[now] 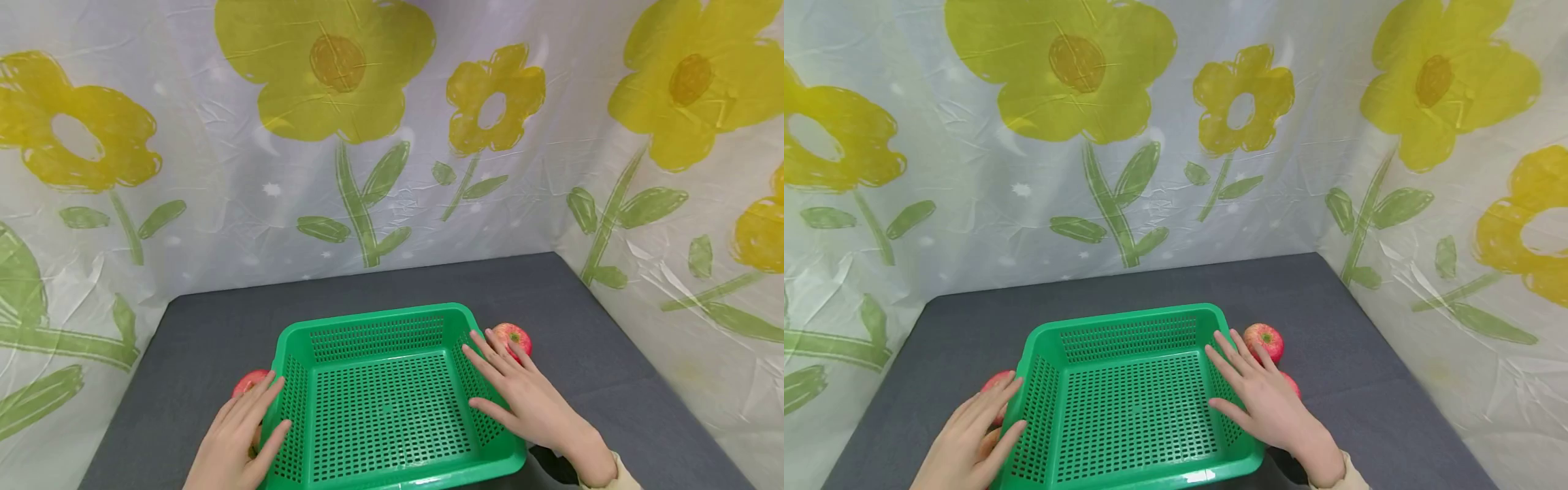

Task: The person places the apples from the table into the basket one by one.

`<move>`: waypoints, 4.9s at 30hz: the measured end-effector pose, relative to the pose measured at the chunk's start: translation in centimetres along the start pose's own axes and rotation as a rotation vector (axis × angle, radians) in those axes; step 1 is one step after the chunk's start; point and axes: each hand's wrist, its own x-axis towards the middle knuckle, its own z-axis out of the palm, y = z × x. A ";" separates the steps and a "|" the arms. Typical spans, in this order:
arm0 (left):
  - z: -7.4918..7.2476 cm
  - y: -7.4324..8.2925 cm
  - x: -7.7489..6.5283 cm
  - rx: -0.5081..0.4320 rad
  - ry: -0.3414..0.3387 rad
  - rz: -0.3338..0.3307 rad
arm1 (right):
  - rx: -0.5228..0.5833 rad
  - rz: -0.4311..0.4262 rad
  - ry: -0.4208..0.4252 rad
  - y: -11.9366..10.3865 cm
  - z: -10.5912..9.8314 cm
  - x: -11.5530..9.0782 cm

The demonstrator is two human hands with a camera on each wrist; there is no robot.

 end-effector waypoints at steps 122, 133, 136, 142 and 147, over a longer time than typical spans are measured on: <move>2.5 -0.8 8.0 -0.271 -0.255 -0.177 | 0.343 -0.255 -0.148 -4.3 3.1 -3.9; 5.3 0.0 9.9 -0.298 -0.390 -0.127 | 0.334 -0.267 -0.131 -4.4 3.1 -3.9; 5.9 0.0 10.2 -0.289 -0.437 -0.144 | 0.328 -0.271 -0.127 -4.4 3.1 -3.9; 7.1 -0.1 10.5 -0.221 -0.510 -0.153 | 0.317 -0.266 -0.124 -4.3 3.1 -4.0; 8.0 -0.2 10.4 -0.179 -0.554 -0.150 | 0.315 -0.265 -0.127 -4.3 3.2 -4.0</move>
